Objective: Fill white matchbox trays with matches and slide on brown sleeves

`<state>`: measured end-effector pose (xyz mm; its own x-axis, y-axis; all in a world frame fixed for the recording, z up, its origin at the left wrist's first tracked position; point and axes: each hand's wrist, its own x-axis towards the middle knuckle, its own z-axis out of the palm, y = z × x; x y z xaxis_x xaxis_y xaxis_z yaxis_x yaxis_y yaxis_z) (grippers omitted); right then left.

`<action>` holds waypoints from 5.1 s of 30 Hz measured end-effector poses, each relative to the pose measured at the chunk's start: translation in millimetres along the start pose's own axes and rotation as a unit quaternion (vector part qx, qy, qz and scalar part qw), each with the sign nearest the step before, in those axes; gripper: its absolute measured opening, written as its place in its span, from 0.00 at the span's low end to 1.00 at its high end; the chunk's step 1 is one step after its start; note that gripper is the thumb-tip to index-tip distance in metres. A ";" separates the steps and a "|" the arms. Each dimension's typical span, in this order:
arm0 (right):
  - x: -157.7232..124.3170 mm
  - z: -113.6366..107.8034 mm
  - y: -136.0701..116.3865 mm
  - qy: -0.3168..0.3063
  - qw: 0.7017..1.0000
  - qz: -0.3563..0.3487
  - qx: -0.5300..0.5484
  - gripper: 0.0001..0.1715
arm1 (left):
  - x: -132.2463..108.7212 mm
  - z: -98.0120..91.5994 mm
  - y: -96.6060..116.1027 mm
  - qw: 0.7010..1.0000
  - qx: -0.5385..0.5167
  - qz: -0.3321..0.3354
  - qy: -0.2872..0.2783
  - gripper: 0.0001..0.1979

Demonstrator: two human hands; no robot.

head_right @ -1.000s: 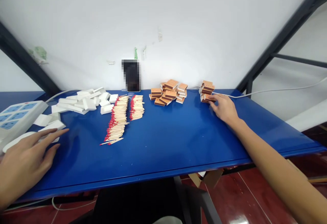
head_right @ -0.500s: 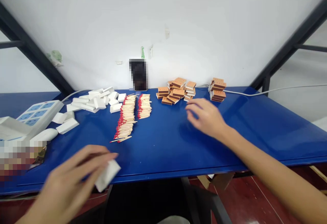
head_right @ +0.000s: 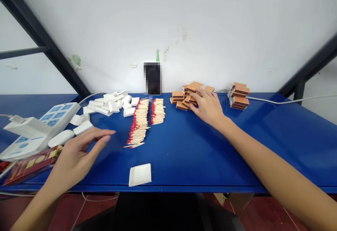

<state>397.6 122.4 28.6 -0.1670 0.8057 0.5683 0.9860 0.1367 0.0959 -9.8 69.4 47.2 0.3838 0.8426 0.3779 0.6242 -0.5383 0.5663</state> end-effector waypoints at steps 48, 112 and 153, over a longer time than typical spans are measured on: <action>-20.1 -32.7 -168.7 -0.240 0.897 -0.134 0.346 0.07 | -9.2 35.0 12.7 0.971 0.115 0.042 -0.205 0.10; -16.0 -37.5 -171.5 -0.281 0.915 -0.198 0.210 0.08 | -34.4 25.5 34.9 0.985 0.005 0.058 -0.161 0.07; -32.1 -77.5 -158.0 -0.333 0.887 -0.099 0.304 0.18 | -4.7 31.5 10.2 0.935 0.236 0.098 -0.246 0.12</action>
<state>247.2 30.2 58.5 -0.5001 0.8651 -0.0388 0.7885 0.4364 -0.4333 16.2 60.5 28.2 0.7168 0.6972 -0.0087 0.6948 -0.7133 0.0920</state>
